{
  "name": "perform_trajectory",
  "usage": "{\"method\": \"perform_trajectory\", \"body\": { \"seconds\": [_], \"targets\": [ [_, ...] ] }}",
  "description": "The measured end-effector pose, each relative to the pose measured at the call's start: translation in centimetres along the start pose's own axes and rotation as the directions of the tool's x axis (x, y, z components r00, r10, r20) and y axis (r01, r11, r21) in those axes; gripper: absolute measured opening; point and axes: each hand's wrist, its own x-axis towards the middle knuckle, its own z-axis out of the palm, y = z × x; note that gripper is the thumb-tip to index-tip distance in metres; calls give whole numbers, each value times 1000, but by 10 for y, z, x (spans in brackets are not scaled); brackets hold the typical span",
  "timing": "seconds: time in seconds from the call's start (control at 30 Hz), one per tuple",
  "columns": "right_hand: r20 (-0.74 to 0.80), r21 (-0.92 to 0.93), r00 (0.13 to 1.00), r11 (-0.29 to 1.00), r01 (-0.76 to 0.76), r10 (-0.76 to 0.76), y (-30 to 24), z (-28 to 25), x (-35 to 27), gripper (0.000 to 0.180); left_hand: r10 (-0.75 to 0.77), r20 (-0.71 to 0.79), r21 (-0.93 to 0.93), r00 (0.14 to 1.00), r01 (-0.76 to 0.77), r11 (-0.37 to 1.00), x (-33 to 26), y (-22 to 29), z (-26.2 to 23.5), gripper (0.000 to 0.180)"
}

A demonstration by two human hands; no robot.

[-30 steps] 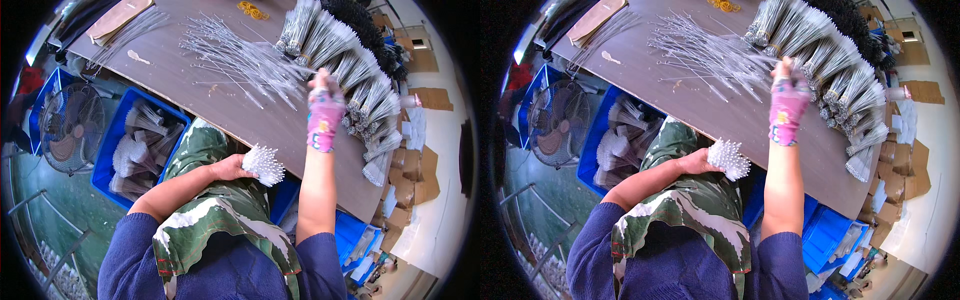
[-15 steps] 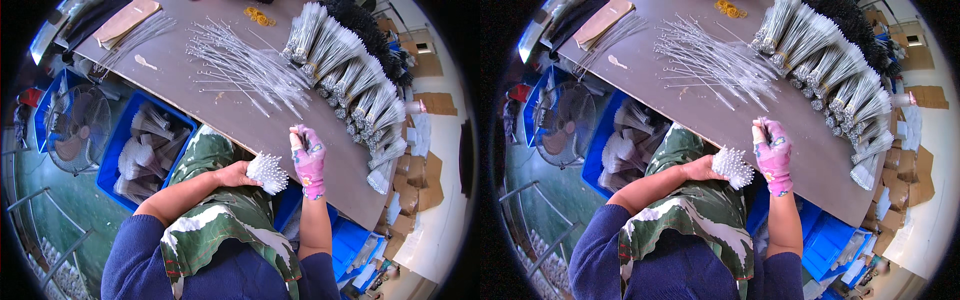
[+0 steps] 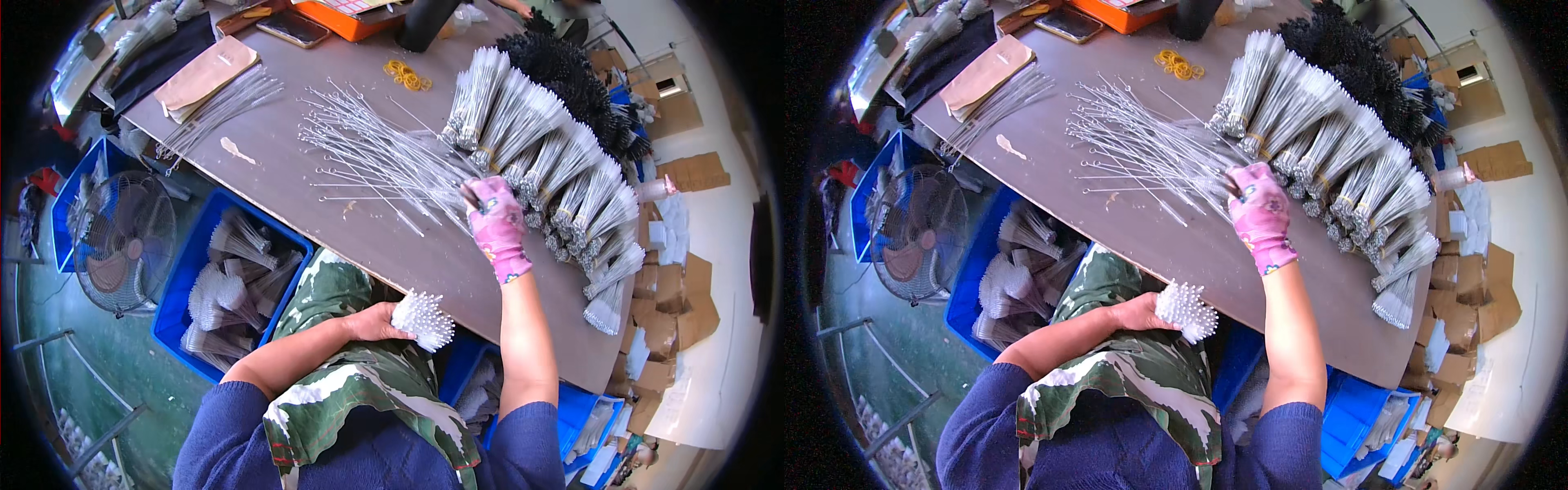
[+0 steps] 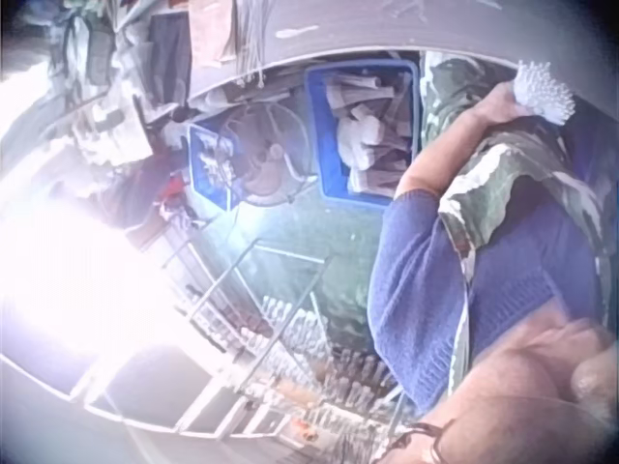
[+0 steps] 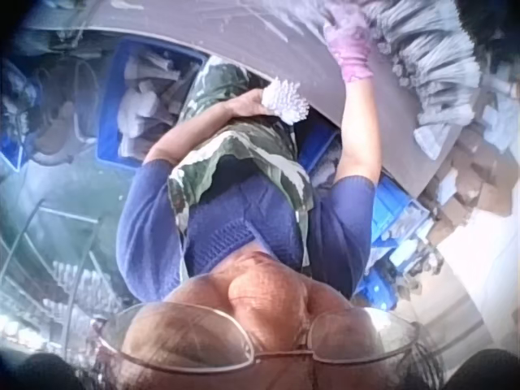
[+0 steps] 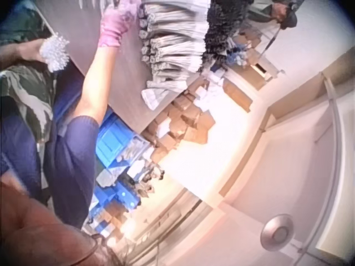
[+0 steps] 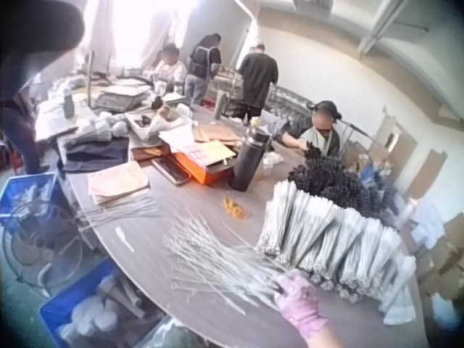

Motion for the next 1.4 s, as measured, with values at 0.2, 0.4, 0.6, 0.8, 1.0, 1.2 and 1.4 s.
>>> {"method": "perform_trajectory", "body": {
  "seconds": [0.2, 0.4, 0.6, 0.8, 1.0, 1.2, 1.4],
  "targets": [
    [214, -219, 976, 972, 88, -41, -7, 2, 16, 22, -1, 17, -35, 1000, 2, 999, 0, -7, 3, 42],
    [130, -159, 991, 986, 43, -22, -9, 5, 5, 23, 19, 48, -50, 999, -16, 999, 1, -12, 1, 43],
    [41, -55, 999, 998, -10, 12, -31, 7, 19, 23, 35, 61, -9, 998, -34, 999, 7, -4, -6, 42],
    [-12, -128, 998, 990, 53, -55, -56, 28, 46, 22, 143, 26, 62, 989, -145, 988, -1, 7, 1, 33],
    [182, -251, 982, 968, -11, 59, -59, 36, 41, 28, 20, 83, 83, 996, -27, 996, -1, -3, 3, 36],
    [177, -232, 979, 971, -54, 96, -62, 37, 46, 26, 11, 62, 118, 998, -18, 993, 0, -6, 1, 36],
    [198, -226, 978, 974, -20, 65, -61, 36, 49, 27, -13, 84, 91, 996, 5, 996, 3, -9, -2, 35]
  ]
}}
